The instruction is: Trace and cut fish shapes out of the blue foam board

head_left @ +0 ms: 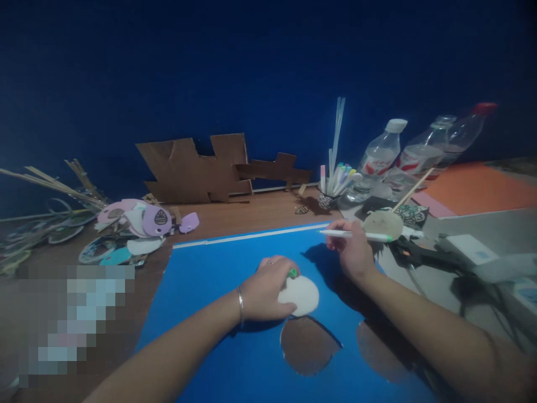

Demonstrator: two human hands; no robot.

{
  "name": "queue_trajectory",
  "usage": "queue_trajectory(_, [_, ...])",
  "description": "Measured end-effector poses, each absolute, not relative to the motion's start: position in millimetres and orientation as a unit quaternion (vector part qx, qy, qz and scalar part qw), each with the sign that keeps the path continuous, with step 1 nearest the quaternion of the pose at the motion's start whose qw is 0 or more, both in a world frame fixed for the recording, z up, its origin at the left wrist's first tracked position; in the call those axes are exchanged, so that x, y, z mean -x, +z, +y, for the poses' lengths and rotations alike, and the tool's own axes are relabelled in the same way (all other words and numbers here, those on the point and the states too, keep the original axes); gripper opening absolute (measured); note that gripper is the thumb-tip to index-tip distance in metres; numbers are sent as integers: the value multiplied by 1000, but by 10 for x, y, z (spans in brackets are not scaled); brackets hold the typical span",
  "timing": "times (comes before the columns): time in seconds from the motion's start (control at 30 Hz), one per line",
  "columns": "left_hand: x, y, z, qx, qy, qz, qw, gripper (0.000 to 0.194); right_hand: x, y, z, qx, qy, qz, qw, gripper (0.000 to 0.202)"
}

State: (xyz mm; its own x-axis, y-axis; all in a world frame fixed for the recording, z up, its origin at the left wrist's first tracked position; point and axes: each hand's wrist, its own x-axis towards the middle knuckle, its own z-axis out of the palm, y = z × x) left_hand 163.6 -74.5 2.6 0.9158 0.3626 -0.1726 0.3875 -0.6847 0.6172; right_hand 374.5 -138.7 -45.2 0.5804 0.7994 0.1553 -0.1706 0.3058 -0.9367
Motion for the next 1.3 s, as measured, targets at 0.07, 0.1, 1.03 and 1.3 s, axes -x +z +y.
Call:
queue_trajectory(0.07, [-1647, 38, -758, -922, -12, 208, 327, 44, -3738, -455, -1389, 487, 324, -319, 745, 47])
queue_trajectory(0.1, [-1652, 41, -762, -923, -9, 209, 322, 42, -3734, -455, -1389, 487, 322, -320, 746, 46])
queue_trajectory(1.03, [-1702, -63, -911, -939, 35, 182, 289, 42, -3746, -467, -1383, 534, 282, -337, 723, 41])
queue_trajectory(1.3, [-1605, 171, -992, -952, 100, 212, 194, 19, -3715, -445, -1374, 524, 287, -316, 737, 42])
